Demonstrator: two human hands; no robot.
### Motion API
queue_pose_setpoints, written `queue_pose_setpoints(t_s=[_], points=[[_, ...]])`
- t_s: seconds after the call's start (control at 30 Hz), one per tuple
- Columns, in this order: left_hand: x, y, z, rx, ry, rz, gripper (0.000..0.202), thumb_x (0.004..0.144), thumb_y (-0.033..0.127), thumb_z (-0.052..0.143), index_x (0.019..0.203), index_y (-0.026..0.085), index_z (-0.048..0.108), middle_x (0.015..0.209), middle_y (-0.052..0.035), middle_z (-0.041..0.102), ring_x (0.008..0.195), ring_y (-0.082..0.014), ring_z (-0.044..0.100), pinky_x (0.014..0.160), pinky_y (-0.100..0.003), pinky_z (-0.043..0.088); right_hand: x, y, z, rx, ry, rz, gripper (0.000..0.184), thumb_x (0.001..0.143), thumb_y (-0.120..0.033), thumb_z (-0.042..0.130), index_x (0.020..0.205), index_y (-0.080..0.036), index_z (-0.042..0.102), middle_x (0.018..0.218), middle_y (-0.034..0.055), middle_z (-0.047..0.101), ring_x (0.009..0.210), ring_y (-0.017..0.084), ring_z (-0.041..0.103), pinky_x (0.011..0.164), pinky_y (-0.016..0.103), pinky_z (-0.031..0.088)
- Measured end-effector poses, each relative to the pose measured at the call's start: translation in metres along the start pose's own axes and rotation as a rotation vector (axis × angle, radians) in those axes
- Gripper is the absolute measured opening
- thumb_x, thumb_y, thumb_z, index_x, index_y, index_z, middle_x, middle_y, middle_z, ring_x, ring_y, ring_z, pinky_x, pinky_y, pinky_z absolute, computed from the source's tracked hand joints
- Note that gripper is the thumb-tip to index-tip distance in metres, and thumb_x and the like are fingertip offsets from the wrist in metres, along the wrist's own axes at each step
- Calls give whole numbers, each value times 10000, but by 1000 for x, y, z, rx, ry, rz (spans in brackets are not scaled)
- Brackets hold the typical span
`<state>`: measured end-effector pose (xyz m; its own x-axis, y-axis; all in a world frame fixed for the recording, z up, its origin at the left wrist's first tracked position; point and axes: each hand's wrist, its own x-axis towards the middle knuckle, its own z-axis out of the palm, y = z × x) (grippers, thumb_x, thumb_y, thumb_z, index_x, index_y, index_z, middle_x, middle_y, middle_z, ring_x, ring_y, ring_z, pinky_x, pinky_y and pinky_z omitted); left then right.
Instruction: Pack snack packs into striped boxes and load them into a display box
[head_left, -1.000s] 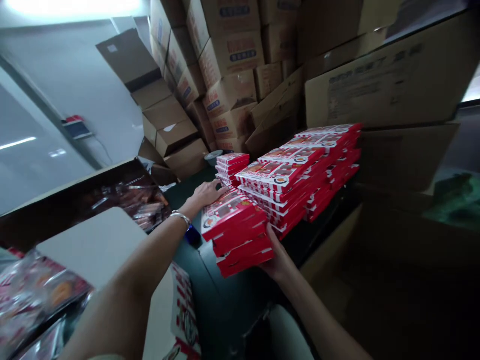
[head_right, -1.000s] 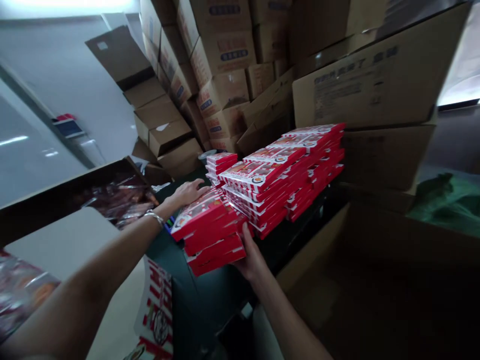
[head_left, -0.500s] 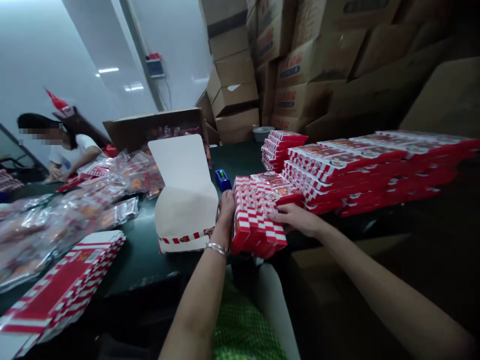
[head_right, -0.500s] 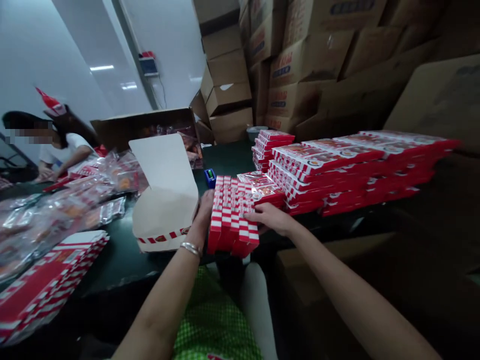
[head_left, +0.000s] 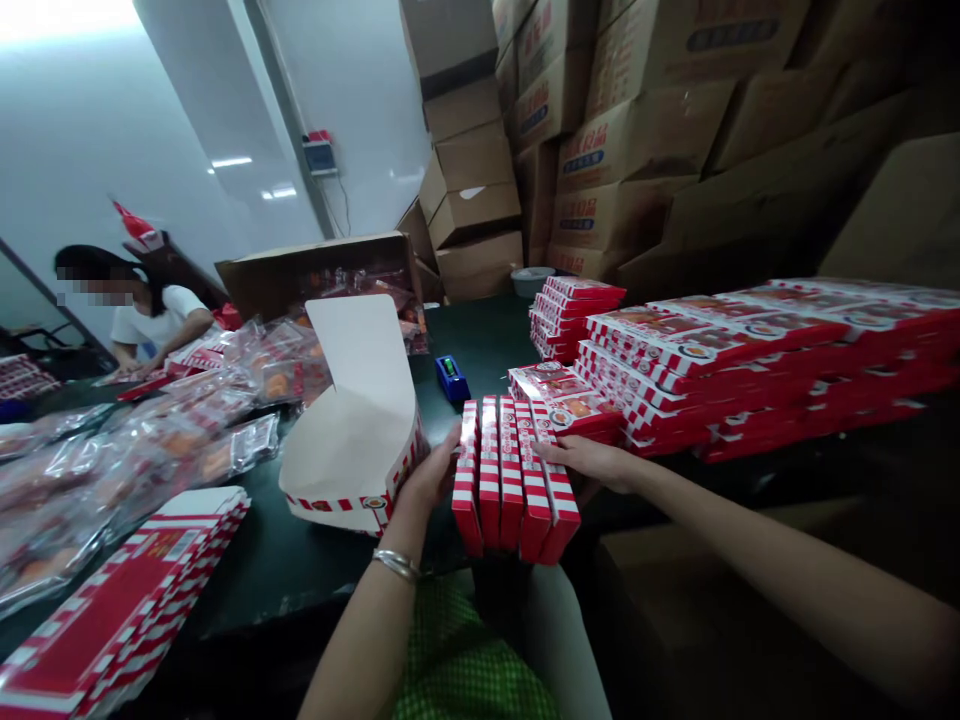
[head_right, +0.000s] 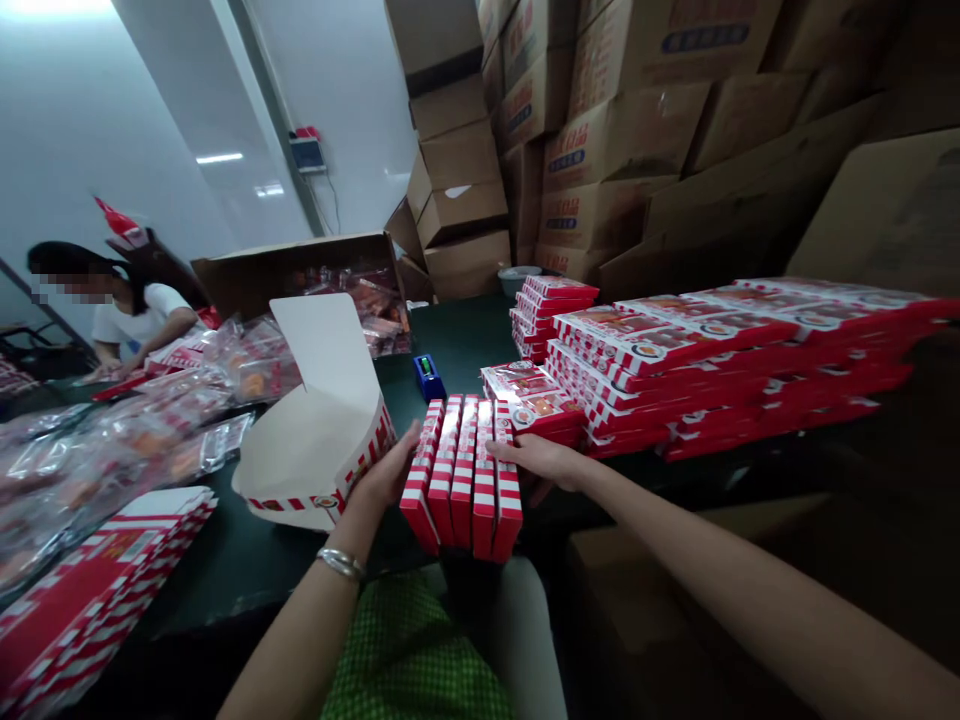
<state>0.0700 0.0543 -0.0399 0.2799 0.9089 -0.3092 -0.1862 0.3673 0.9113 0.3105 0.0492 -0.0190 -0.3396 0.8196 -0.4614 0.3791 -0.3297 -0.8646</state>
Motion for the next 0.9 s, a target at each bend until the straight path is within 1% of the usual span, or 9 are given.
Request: queue_pose_setpoints(t_s=[0.13,0.23,0.3,0.4,0.47,0.57,0.67,0.77,0.9], points=[[-4,4,13,70,-53,-49,522,880,444,519,1262,90,548,1161,-179,662,1084,-335,632,958,-503,473,11,-10,12,22,-49,46,600,764,-666,595,1038,-133,612,995,177,709,834,303,696,696,511,589],[-22,4,20,105,-40,73,563,871,422,535,1361,161,438,1283,-142,600,1165,-318,583,1007,-483,442,-7,-21,19,35,-66,-53,592,726,-574,696,1132,-160,578,1054,144,702,908,290,683,817,501,563],[-40,-1,19,216,8,311,621,855,407,565,1401,192,365,1359,-125,541,1234,-309,524,1061,-471,393,-27,-24,24,7,-63,-264,626,684,-506,760,1180,-180,564,1122,120,683,1008,289,652,910,474,526],[-61,-17,10,586,119,785,740,789,387,645,1419,156,333,1426,-159,457,1330,-348,399,1129,-497,286,-50,-14,36,-83,50,-684,669,690,-427,775,1267,-206,519,1241,109,627,1143,311,582,973,469,486],[-66,-33,2,791,151,938,806,737,381,696,1414,125,343,1455,-195,404,1374,-384,315,1144,-526,238,-53,2,44,-146,182,-817,718,716,-404,756,1343,-223,455,1289,119,593,1185,327,552,983,487,476],[-61,-54,-6,847,144,901,754,744,338,696,1386,111,374,1421,-210,440,1341,-371,373,1113,-525,300,-41,28,51,-242,322,-850,773,734,-415,732,1399,-216,391,1349,142,541,1219,335,527,1011,499,453],[-51,-61,-9,732,159,781,619,777,255,663,1339,149,426,1297,-148,572,1191,-300,537,1031,-465,414,-24,41,51,-297,368,-829,819,750,-443,707,1435,-192,336,1402,160,490,1254,335,497,1014,491,445],[-39,-51,-5,686,160,767,442,794,218,634,1222,168,533,1237,-107,612,1158,-272,553,1018,-440,417,-13,34,51,-304,396,-790,834,749,-468,693,1443,-178,333,1393,155,507,1261,336,490,1000,479,454],[-35,-23,11,658,169,795,419,824,203,587,1235,167,513,1268,-113,580,1193,-262,522,1039,-443,395,-7,7,41,-104,416,-611,642,685,-494,731,1229,-193,568,1219,106,651,1163,343,567,971,480,472]])
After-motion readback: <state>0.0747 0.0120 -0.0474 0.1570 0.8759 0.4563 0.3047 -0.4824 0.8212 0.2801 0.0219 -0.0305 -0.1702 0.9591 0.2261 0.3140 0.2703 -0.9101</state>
